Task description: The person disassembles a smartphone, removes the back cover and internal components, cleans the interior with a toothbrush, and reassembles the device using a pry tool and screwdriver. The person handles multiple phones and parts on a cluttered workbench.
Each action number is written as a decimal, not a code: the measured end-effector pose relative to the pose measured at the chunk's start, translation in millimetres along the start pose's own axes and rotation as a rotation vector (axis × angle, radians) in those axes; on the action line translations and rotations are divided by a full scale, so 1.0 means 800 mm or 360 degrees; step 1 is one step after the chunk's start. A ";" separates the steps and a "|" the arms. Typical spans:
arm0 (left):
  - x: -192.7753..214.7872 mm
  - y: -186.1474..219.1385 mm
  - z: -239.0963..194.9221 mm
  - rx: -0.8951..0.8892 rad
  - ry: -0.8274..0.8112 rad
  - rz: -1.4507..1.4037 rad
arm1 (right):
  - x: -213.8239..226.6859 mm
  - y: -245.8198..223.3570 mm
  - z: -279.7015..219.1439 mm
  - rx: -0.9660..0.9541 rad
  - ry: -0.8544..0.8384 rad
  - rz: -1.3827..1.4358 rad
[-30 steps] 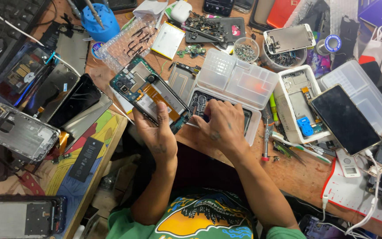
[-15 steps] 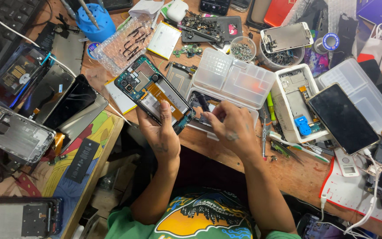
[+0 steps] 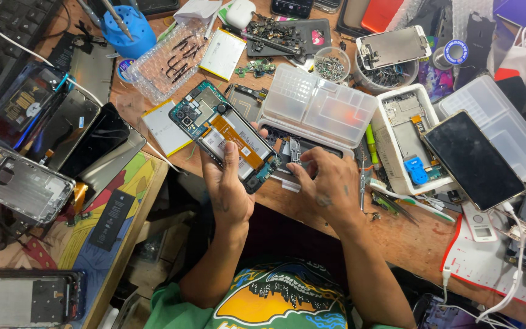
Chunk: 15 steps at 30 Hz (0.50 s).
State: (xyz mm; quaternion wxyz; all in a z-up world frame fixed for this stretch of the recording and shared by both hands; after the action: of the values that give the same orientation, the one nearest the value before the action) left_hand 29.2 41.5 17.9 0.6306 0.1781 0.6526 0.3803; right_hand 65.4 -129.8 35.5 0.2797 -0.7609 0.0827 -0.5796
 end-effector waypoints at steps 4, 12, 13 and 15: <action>-0.005 0.000 -0.004 0.0038 -0.0041 0.0038 | 0.011 0.003 -0.016 0.0023 0.0103 0.0361; -0.023 -0.015 -0.014 0.0076 -0.0140 -0.0133 | -0.019 0.021 -0.029 0.0283 -0.0054 0.1265; -0.024 -0.017 -0.016 0.0100 -0.0169 -0.0177 | -0.028 0.027 -0.029 0.0244 -0.0085 0.1461; -0.026 -0.022 -0.020 0.0151 -0.0225 -0.0265 | -0.044 0.039 -0.030 0.0159 -0.0148 0.1853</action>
State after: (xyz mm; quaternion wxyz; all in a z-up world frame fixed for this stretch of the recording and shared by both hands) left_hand 21.4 11.3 18.4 0.6952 0.1793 0.6364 0.2819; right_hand 37.8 -148.0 -6.4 0.5909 -0.6007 0.4474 -0.2996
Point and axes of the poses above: each hand's wrist, its own z-axis towards the middle knuckle, its own x-axis out of the back of the hand, y = z × x, the point moved 5 cm from there along z, towards the middle knuckle, and after that the axes turned 12 degrees about -y, right-handed, at the moved point
